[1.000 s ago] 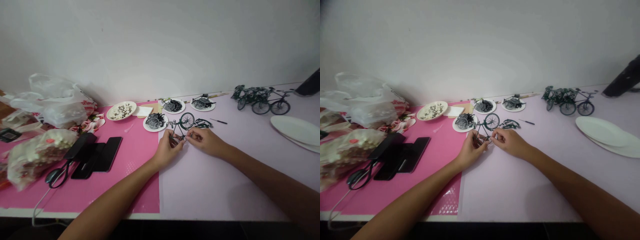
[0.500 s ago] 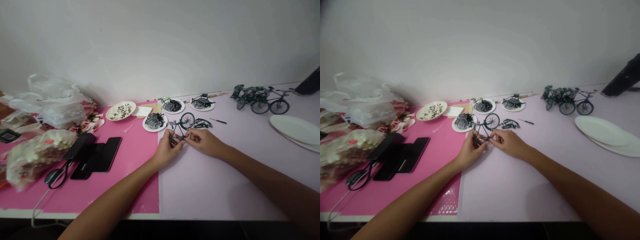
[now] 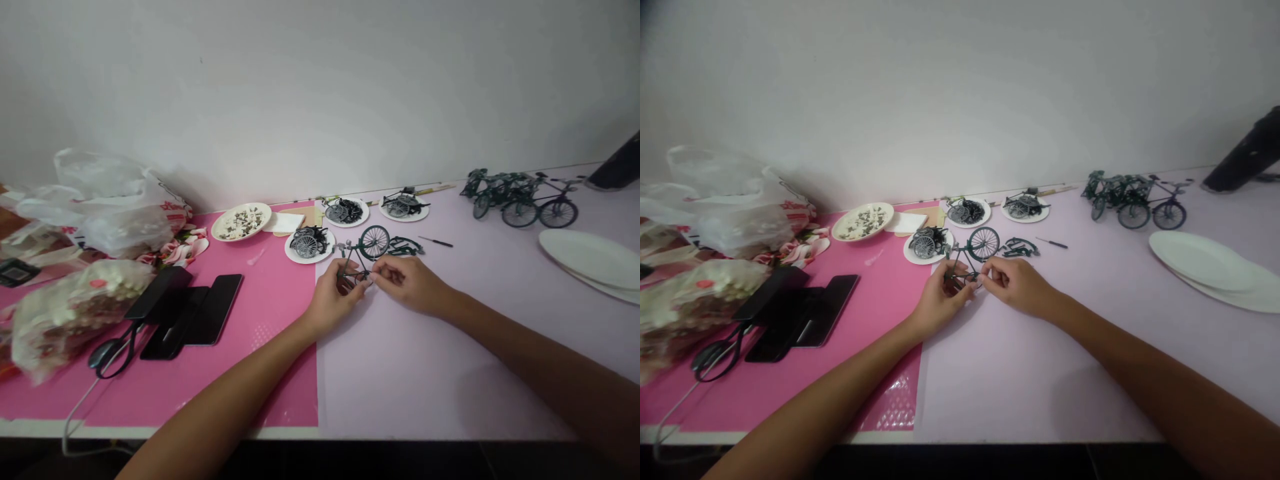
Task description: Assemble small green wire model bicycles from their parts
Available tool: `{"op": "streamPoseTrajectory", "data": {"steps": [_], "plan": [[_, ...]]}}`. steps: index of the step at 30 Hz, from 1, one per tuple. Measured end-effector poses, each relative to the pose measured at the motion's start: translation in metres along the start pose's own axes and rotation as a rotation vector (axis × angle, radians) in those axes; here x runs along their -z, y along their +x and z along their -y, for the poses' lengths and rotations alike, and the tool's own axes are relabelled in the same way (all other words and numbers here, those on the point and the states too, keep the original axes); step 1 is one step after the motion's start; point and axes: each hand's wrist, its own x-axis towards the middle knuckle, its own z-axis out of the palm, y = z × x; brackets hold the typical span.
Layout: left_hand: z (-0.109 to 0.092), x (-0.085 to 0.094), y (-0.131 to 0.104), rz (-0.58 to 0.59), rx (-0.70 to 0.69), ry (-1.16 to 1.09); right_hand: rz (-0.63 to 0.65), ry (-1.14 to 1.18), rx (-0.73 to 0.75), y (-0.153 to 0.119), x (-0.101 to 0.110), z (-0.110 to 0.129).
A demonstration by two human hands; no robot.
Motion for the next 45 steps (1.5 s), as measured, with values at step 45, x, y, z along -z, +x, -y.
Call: {"op": "streamPoseTrajectory", "data": {"steps": [45], "plan": [[0.004,0.002,0.007,-0.04,0.082,0.027,-0.074,-0.971,-0.502,0.014,0.08,-0.064]]}}
